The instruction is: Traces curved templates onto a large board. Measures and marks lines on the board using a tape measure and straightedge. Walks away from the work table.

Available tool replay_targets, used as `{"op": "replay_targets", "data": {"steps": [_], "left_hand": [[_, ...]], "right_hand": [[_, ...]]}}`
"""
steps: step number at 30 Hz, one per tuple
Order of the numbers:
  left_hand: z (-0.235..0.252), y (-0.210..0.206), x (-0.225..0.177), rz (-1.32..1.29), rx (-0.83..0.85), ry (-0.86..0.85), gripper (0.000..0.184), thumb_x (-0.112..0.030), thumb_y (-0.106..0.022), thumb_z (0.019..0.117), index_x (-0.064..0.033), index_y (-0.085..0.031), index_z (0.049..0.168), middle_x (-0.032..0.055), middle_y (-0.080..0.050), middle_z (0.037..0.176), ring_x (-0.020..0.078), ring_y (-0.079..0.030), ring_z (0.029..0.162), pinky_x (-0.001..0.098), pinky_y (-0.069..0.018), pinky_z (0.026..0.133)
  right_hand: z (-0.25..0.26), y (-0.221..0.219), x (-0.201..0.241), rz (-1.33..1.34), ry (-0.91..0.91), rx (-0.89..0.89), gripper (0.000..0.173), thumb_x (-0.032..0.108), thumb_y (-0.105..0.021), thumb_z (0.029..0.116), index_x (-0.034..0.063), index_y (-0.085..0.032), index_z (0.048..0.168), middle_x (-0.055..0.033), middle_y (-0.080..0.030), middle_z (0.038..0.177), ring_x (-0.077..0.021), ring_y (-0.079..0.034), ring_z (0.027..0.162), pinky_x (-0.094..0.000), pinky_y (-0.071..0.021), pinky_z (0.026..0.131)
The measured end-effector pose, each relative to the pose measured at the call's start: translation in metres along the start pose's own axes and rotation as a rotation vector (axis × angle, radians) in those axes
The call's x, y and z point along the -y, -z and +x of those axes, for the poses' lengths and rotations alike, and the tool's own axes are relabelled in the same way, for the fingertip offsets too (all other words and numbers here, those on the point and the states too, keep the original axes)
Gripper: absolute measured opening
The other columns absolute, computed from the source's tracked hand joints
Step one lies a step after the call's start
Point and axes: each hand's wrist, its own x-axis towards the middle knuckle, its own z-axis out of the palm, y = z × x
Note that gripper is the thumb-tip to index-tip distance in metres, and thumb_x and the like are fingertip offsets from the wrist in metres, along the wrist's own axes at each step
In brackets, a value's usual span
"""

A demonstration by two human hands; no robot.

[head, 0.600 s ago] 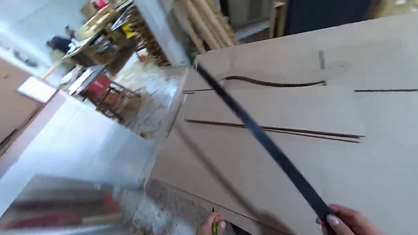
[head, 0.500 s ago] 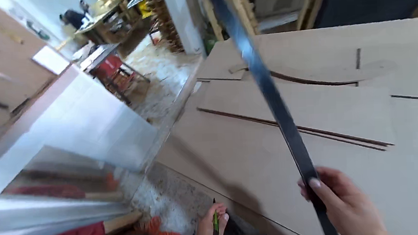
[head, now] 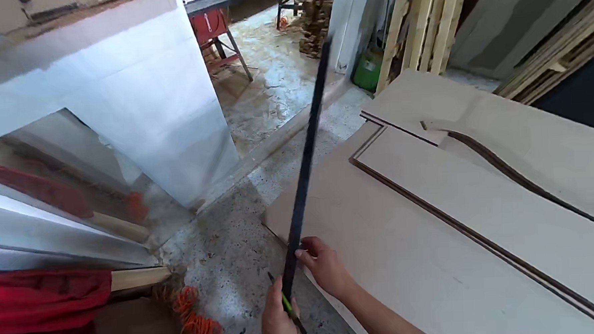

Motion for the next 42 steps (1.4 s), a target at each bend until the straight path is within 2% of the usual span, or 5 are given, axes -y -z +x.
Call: {"op": "replay_targets", "data": {"steps": [11,20,24,29,42], "left_hand": [[0.036,-0.018,0.05,0.086,0.219,0.257,0.066,-0.01,-0.068,0.0914,-0.0037,-0.046,0.153,0.0217,-0.065,0.128,0.0337,-0.07,0.106,0.0507,-0.0594,0.09],[0.024,-0.01,0.045,0.165,0.258,0.273,0.064,-0.016,-0.072,0.0896,-0.0051,-0.051,0.15,0.0234,-0.065,0.119,0.0352,-0.073,0.085,0.053,-0.062,0.07],[0.059,-0.014,0.043,0.13,-0.015,-0.012,0.068,-0.052,-0.068,0.0945,-0.0121,-0.053,0.148,0.0172,-0.058,0.146,0.0309,-0.06,0.13,0.0516,-0.0517,0.105],[0.138,-0.059,0.025,0.219,-0.049,-0.194,0.048,-0.034,-0.062,0.0994,-0.0185,-0.059,0.144,0.0021,-0.05,0.157,0.0253,-0.033,0.153,0.0548,-0.0319,0.124],[0.127,-0.073,0.031,0.041,-0.045,-0.206,0.032,-0.028,-0.063,0.1009,-0.0212,-0.069,0.131,-0.0033,-0.058,0.15,0.0188,-0.039,0.15,0.039,-0.0439,0.119]], "right_hand": [[0.184,0.023,-0.061,-0.782,0.606,-0.107,0.09,0.077,-0.035,0.0972,0.0152,-0.035,0.162,-0.0064,-0.031,0.169,-0.0239,-0.03,0.156,-0.0546,-0.023,0.127],[0.19,0.022,-0.073,-0.8,0.653,-0.094,0.089,0.08,-0.043,0.0916,0.0187,-0.048,0.156,-0.005,-0.038,0.166,-0.0229,-0.028,0.157,-0.0591,-0.0181,0.128],[0.19,0.021,-0.074,-0.744,0.663,-0.121,0.085,0.077,-0.051,0.0902,0.0158,-0.056,0.15,-0.0077,-0.042,0.163,-0.0241,-0.033,0.154,-0.0587,-0.0216,0.127],[0.191,0.019,-0.072,-0.715,0.665,-0.144,0.079,0.07,-0.053,0.0922,0.0107,-0.059,0.144,-0.0074,-0.044,0.162,-0.0226,-0.034,0.154,-0.0566,-0.0222,0.128],[0.189,0.021,-0.075,-0.744,0.684,-0.124,0.064,0.05,-0.046,0.102,0.0083,-0.054,0.149,-0.0089,-0.041,0.164,-0.0228,-0.031,0.155,-0.0562,-0.0197,0.129]]}}
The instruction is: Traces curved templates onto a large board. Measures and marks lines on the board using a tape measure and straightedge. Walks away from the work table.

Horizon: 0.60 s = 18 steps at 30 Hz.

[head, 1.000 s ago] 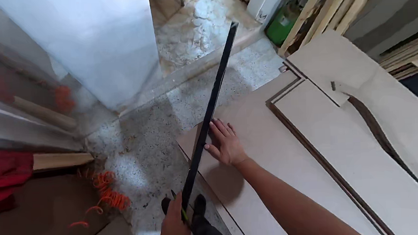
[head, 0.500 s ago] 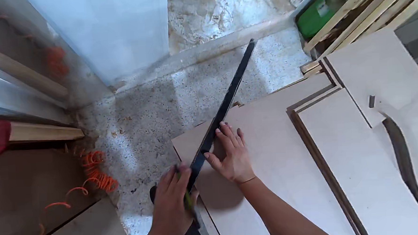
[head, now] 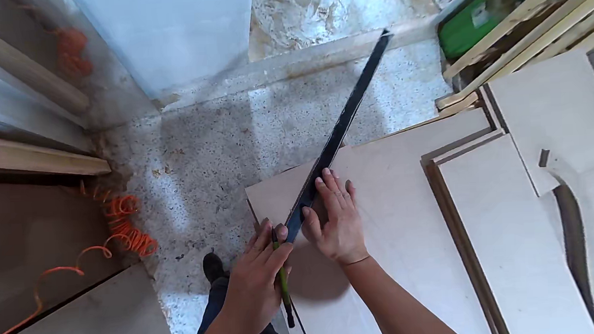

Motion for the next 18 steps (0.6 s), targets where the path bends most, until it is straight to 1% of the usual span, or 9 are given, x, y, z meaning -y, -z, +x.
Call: {"op": "replay_targets", "data": {"steps": [4,8,11,13,14,15,16,17,18], "left_hand": [[-0.004,-0.004,-0.002,-0.053,-0.025,0.023,0.028,-0.024,-0.062,0.1024,-0.0174,-0.068,0.129,0.0,-0.063,0.144,0.0198,-0.047,0.145,0.0341,-0.0493,0.114],[-0.004,-0.003,0.002,-0.09,-0.049,0.013,0.029,-0.02,-0.06,0.1034,-0.0143,-0.066,0.131,0.0028,-0.063,0.143,0.0213,-0.05,0.143,0.0348,-0.0513,0.112],[-0.003,-0.002,0.003,-0.084,-0.059,0.004,0.029,-0.022,-0.062,0.1024,-0.0142,-0.067,0.13,0.0037,-0.066,0.14,0.0208,-0.053,0.141,0.0337,-0.0521,0.111],[-0.003,-0.002,0.002,-0.054,-0.049,0.015,0.03,-0.026,-0.062,0.1022,-0.0159,-0.066,0.13,0.0033,-0.066,0.14,0.0206,-0.053,0.14,0.0352,-0.0516,0.111],[-0.002,0.0,0.001,-0.051,-0.051,0.021,0.033,-0.029,-0.06,0.1032,-0.0166,-0.065,0.133,0.003,-0.065,0.141,0.0207,-0.053,0.141,0.0375,-0.0504,0.113],[-0.001,0.004,0.0,-0.06,-0.062,0.029,0.037,-0.033,-0.057,0.1053,-0.0167,-0.063,0.138,0.0033,-0.064,0.142,0.0212,-0.052,0.141,0.0417,-0.0486,0.115],[0.001,0.009,-0.002,-0.076,-0.09,0.043,0.042,-0.039,-0.051,0.1079,-0.0166,-0.059,0.143,0.0037,-0.064,0.142,0.021,-0.054,0.14,0.0456,-0.048,0.115],[0.006,0.016,-0.004,-0.105,-0.144,0.063,0.047,-0.045,-0.044,0.1095,-0.0172,-0.058,0.144,0.0034,-0.067,0.137,0.0197,-0.06,0.132,0.0454,-0.0514,0.111],[0.012,0.022,-0.006,-0.16,-0.205,0.097,0.049,-0.05,-0.041,0.1092,-0.0188,-0.06,0.142,0.0018,-0.071,0.127,0.0163,-0.066,0.119,0.0414,-0.0557,0.1]], "right_hand": [[-0.002,0.002,0.002,-0.011,-0.001,-0.002,0.064,0.05,-0.045,0.1026,0.0082,-0.053,0.15,-0.0084,-0.041,0.164,-0.0218,-0.032,0.155,-0.0548,-0.0209,0.129],[-0.001,0.001,0.001,-0.013,-0.002,-0.009,0.075,0.063,-0.049,0.0986,0.0092,-0.052,0.152,-0.0086,-0.043,0.163,-0.0224,-0.033,0.154,-0.0569,-0.021,0.128],[-0.001,0.0,0.001,-0.009,-0.007,-0.011,0.076,0.064,-0.051,0.0977,0.0101,-0.052,0.152,-0.0077,-0.043,0.163,-0.0218,-0.033,0.154,-0.0567,-0.0218,0.128],[-0.001,0.0,0.001,-0.002,-0.01,-0.014,0.075,0.064,-0.052,0.0974,0.0111,-0.053,0.151,-0.0071,-0.043,0.163,-0.0218,-0.034,0.154,-0.0568,-0.0224,0.128],[-0.001,0.0,0.001,-0.001,-0.01,-0.012,0.075,0.064,-0.052,0.0973,0.0116,-0.053,0.151,-0.0067,-0.043,0.163,-0.0217,-0.034,0.154,-0.0569,-0.0224,0.128],[-0.001,0.0,0.0,0.003,-0.01,-0.009,0.075,0.064,-0.052,0.0974,0.0118,-0.053,0.151,-0.0063,-0.043,0.163,-0.0216,-0.033,0.154,-0.0572,-0.0224,0.128],[-0.001,0.0,0.0,0.004,-0.011,-0.005,0.075,0.065,-0.051,0.0976,0.0121,-0.053,0.151,-0.006,-0.042,0.163,-0.0214,-0.033,0.155,-0.0576,-0.0222,0.128],[0.0,0.0,0.0,0.007,-0.011,-0.002,0.075,0.065,-0.05,0.0979,0.0124,-0.052,0.152,-0.0056,-0.042,0.163,-0.0214,-0.033,0.155,-0.058,-0.0218,0.128],[0.0,-0.001,0.0,0.01,-0.011,-0.001,0.075,0.065,-0.049,0.0982,0.0125,-0.052,0.152,-0.0053,-0.042,0.164,-0.0215,-0.032,0.155,-0.0583,-0.0212,0.128]]}}
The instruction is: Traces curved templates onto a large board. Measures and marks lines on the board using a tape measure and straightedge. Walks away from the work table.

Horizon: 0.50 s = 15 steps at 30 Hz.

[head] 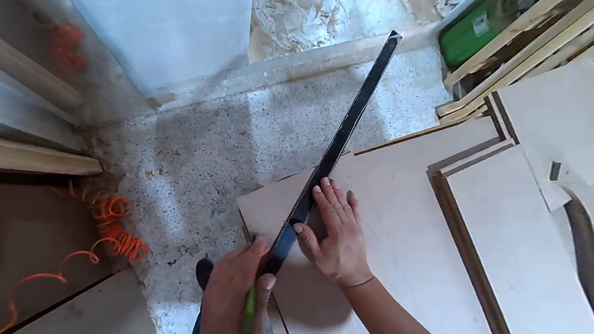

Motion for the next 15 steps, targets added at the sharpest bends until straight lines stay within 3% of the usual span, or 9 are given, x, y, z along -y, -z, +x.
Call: {"op": "replay_targets", "data": {"steps": [2,4,6,9,15], "left_hand": [[0.015,0.002,-0.005,-0.161,-0.074,0.099,0.045,-0.049,-0.046,0.1081,-0.0196,-0.067,0.135,-0.0018,-0.072,0.105,0.0109,-0.068,0.094,0.0329,-0.0591,0.081],[0.028,-0.004,-0.006,-0.248,-0.07,0.197,0.033,-0.04,-0.055,0.106,-0.0183,-0.072,0.124,-0.0045,-0.074,0.101,0.0083,-0.071,0.085,0.0291,-0.0632,0.074],[0.036,-0.013,-0.006,-0.283,-0.067,0.251,0.022,-0.031,-0.064,0.1008,-0.0185,-0.075,0.114,-0.0069,-0.074,0.096,0.0052,-0.07,0.077,0.0243,-0.0616,0.067],[0.038,-0.024,-0.006,-0.239,-0.113,0.243,0.014,-0.022,-0.068,0.0938,-0.0167,-0.077,0.104,-0.0081,-0.074,0.089,0.0017,-0.068,0.072,0.0198,-0.06,0.062],[0.034,-0.03,-0.003,-0.113,-0.13,0.121,0.014,-0.021,-0.067,0.0937,-0.0143,-0.076,0.103,-0.0066,-0.073,0.093,0.0014,-0.068,0.078,0.019,-0.0598,0.066]], "right_hand": [[0.0,0.0,0.0,-0.001,-0.003,0.001,0.075,0.065,-0.048,0.0986,0.0128,-0.051,0.153,-0.0048,-0.042,0.164,-0.0213,-0.032,0.155,-0.0584,-0.0201,0.128],[0.0,0.0,0.0,-0.007,-0.001,0.003,0.076,0.065,-0.047,0.099,0.013,-0.051,0.153,-0.0041,-0.041,0.164,-0.0211,-0.031,0.155,-0.0582,-0.0195,0.129],[0.0,-0.001,0.0,-0.013,-0.001,-0.001,0.075,0.065,-0.047,0.0993,0.014,-0.05,0.154,-0.0029,-0.041,0.165,-0.0204,-0.031,0.155,-0.0579,-0.0198,0.129],[0.0,-0.001,0.0,-0.029,0.004,-0.006,0.074,0.064,-0.047,0.0995,0.015,-0.049,0.155,-0.0017,-0.04,0.165,-0.0201,-0.03,0.156,-0.0581,-0.0197,0.129],[0.0,-0.001,0.001,-0.037,-0.003,0.0,0.074,0.064,-0.047,0.0997,0.0145,-0.049,0.155,-0.0015,-0.04,0.165,-0.0191,-0.03,0.156,-0.0573,-0.0198,0.129]]}}
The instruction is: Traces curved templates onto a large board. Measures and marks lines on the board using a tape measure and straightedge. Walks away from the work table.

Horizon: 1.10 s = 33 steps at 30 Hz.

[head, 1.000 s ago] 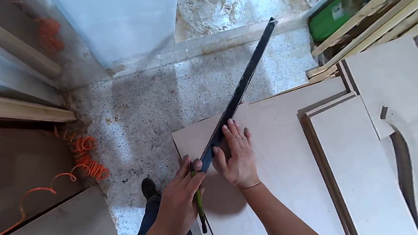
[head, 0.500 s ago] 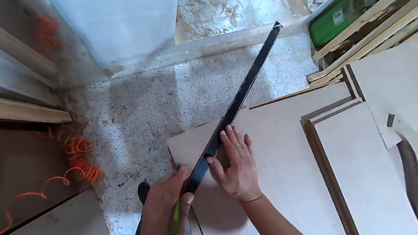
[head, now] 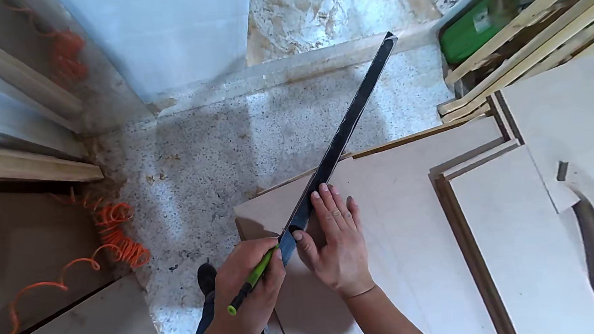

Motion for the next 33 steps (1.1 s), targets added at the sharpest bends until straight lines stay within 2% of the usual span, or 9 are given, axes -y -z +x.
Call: {"op": "replay_targets", "data": {"steps": [10,15,19,23,26,28,30,31,33], "left_hand": [[0.004,0.0,0.002,0.076,0.031,-0.116,0.014,-0.019,-0.066,0.0958,-0.01,-0.075,0.1,-0.0017,-0.074,0.095,0.0043,-0.07,0.085,0.0214,-0.061,0.075],[0.005,0.001,0.004,0.056,0.037,-0.119,0.014,-0.019,-0.066,0.0961,-0.0095,-0.075,0.1,-0.0018,-0.074,0.093,0.0033,-0.069,0.081,0.0194,-0.0602,0.071],[0.021,-0.005,0.0,0.034,0.056,-0.082,0.015,-0.021,-0.067,0.0953,-0.0119,-0.076,0.103,-0.005,-0.073,0.093,0.0002,-0.068,0.078,0.0182,-0.0598,0.069],[0.068,-0.031,-0.015,0.059,0.1,-0.029,0.013,-0.019,-0.07,0.0953,-0.0141,-0.077,0.106,-0.0035,-0.074,0.095,0.0025,-0.07,0.081,0.0239,-0.0615,0.073],[0.086,-0.035,-0.027,0.155,0.165,0.071,0.011,-0.028,-0.067,0.0992,-0.0233,-0.076,0.105,-0.0083,-0.073,0.087,0.0034,-0.067,0.07,0.0309,-0.0582,0.063],[0.064,-0.015,-0.024,0.092,0.178,0.075,0.01,-0.023,-0.068,0.0977,-0.0193,-0.075,0.104,-0.007,-0.071,0.086,0.0035,-0.065,0.067,0.0268,-0.0589,0.061],[0.016,0.023,-0.016,0.038,0.133,0.125,0.015,-0.023,-0.067,0.0961,-0.0136,-0.077,0.102,-0.0051,-0.074,0.086,0.0034,-0.069,0.071,0.0246,-0.061,0.065],[-0.011,0.046,-0.01,0.009,0.112,0.139,0.018,-0.022,-0.065,0.0982,-0.0095,-0.076,0.104,-0.002,-0.075,0.089,0.0063,-0.071,0.075,0.0264,-0.0628,0.068],[-0.063,0.093,0.004,-0.023,0.143,0.141,0.026,-0.021,-0.056,0.1066,-0.0029,-0.07,0.118,0.0049,-0.077,0.1,0.014,-0.075,0.089,0.0347,-0.065,0.081]], "right_hand": [[0.0,-0.002,-0.001,-0.016,-0.005,0.018,0.075,0.065,-0.045,0.1,0.0174,-0.045,0.158,0.0007,-0.037,0.167,-0.0185,-0.027,0.157,-0.0572,-0.0182,0.13],[-0.001,-0.002,0.001,0.0,-0.011,0.006,0.074,0.064,-0.047,0.0994,0.0176,-0.046,0.157,0.0013,-0.038,0.166,-0.0183,-0.028,0.157,-0.0566,-0.0195,0.13],[-0.002,-0.002,0.001,0.002,-0.012,-0.005,0.073,0.063,-0.049,0.0992,0.0171,-0.048,0.156,0.0009,-0.039,0.166,-0.0183,-0.028,0.157,-0.0563,-0.0194,0.13],[-0.001,-0.003,0.001,0.003,-0.004,-0.016,0.074,0.065,-0.045,0.0997,0.0164,-0.049,0.156,0.0006,-0.039,0.165,-0.0182,-0.028,0.156,-0.0564,-0.0193,0.129],[0.0,-0.003,0.001,0.0,0.0,-0.025,0.075,0.066,-0.045,0.099,0.0157,-0.049,0.155,-0.0002,-0.039,0.165,-0.0187,-0.028,0.157,-0.0559,-0.0191,0.129],[0.001,-0.002,0.001,-0.002,0.001,-0.031,0.072,0.063,-0.045,0.1007,0.0159,-0.049,0.155,-0.0002,-0.039,0.166,-0.0186,-0.028,0.157,-0.055,-0.0191,0.129],[0.003,-0.003,0.002,-0.001,-0.003,-0.057,0.061,0.052,-0.041,0.1056,0.0159,-0.052,0.153,0.0006,-0.041,0.164,-0.0181,-0.029,0.156,-0.0542,-0.0203,0.129],[0.003,-0.003,0.003,-0.005,-0.01,-0.078,0.056,0.045,-0.037,0.1077,0.0156,-0.054,0.152,0.001,-0.043,0.163,-0.018,-0.031,0.155,-0.0538,-0.0214,0.129],[0.0,-0.004,0.006,-0.032,-0.044,-0.115,0.051,0.036,-0.033,0.1085,0.0173,-0.057,0.15,0.0036,-0.045,0.162,-0.0169,-0.034,0.154,-0.0534,-0.0223,0.128]]}}
